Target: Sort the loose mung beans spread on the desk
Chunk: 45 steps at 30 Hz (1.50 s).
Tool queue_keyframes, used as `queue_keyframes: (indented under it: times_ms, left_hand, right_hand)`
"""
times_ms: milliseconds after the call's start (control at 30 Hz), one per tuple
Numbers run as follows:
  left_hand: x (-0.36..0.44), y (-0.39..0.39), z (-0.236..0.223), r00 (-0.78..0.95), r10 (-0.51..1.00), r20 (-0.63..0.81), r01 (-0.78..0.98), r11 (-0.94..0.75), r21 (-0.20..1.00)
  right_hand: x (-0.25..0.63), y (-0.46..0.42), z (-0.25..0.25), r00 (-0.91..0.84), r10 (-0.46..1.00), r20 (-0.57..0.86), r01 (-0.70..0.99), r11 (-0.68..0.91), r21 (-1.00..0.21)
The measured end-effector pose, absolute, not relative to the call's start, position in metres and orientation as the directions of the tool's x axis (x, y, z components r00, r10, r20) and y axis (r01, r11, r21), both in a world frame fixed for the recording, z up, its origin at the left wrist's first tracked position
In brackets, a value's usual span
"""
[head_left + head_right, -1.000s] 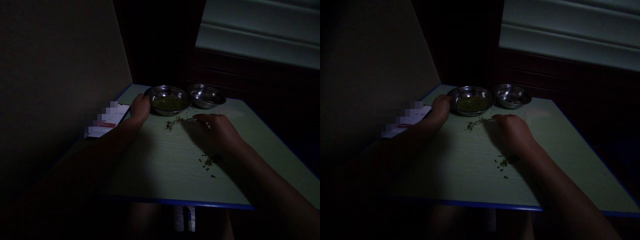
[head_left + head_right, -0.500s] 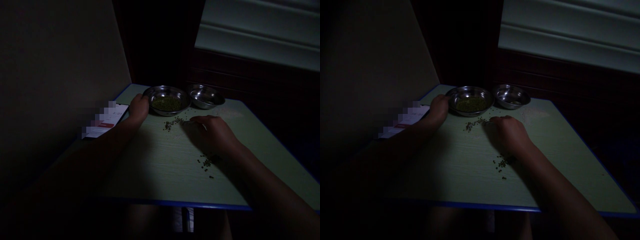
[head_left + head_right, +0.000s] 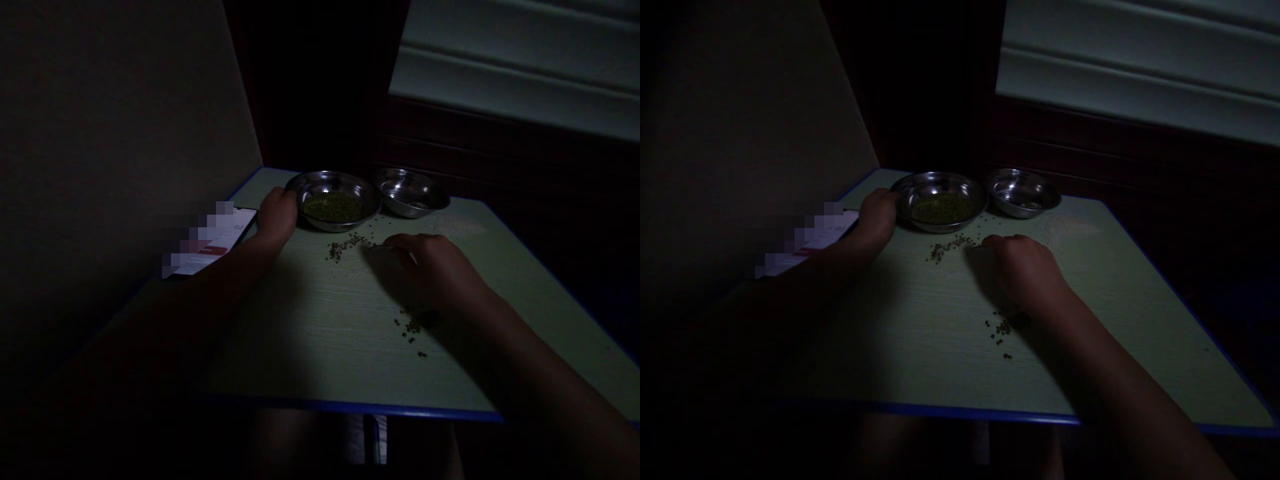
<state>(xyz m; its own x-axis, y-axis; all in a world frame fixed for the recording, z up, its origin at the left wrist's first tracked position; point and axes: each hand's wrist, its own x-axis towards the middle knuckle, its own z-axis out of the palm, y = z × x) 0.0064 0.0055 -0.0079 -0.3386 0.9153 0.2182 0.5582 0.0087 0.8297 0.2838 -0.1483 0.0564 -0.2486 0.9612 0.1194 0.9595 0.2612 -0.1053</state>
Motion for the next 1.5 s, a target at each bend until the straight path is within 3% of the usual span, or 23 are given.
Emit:
queue_keyframes:
  times_ms: [167,300,467,600,833,1133,1300,1500]
  left_hand:
    - [0.008,-0.002,0.001,-0.394,0.906,0.155,0.477,0.058,0.877]
    - [0.008,-0.003,0.001,-0.397,0.903,0.164,0.457,0.040,0.888]
    - [0.007,-0.001,0.000,-0.379,0.910,0.168,0.474,0.035,0.880]
    - [0.005,0.000,-0.001,-0.377,0.911,0.168,0.482,0.038,0.875]
    - [0.005,0.002,-0.003,-0.369,0.913,0.177,0.498,0.033,0.867]
    - [0.009,-0.004,0.004,-0.384,0.910,0.155,0.498,0.064,0.865]
    - [0.010,-0.004,0.003,-0.381,0.911,0.157,0.491,0.056,0.869]
    - [0.008,-0.004,0.002,-0.380,0.912,0.156,0.450,0.034,0.892]
  right_hand:
    - [0.287,-0.153,0.060,-0.272,0.960,0.063,0.951,0.278,-0.132]
    - [0.291,-0.154,0.057,-0.329,0.939,0.099,0.925,0.341,-0.169]
    - [0.295,-0.146,0.047,-0.298,0.931,0.212,0.937,0.328,-0.124]
    - [0.292,-0.144,0.044,-0.285,0.940,0.186,0.947,0.306,-0.098]
    - [0.288,-0.153,0.053,-0.356,0.919,0.167,0.903,0.385,-0.189]
    - [0.275,-0.150,0.047,-0.448,0.869,0.209,0.862,0.482,-0.156]
    - [0.270,-0.148,0.048,-0.365,0.915,0.170,0.919,0.383,-0.088]
    - [0.287,-0.147,0.050,-0.460,0.837,0.296,0.825,0.526,-0.207]
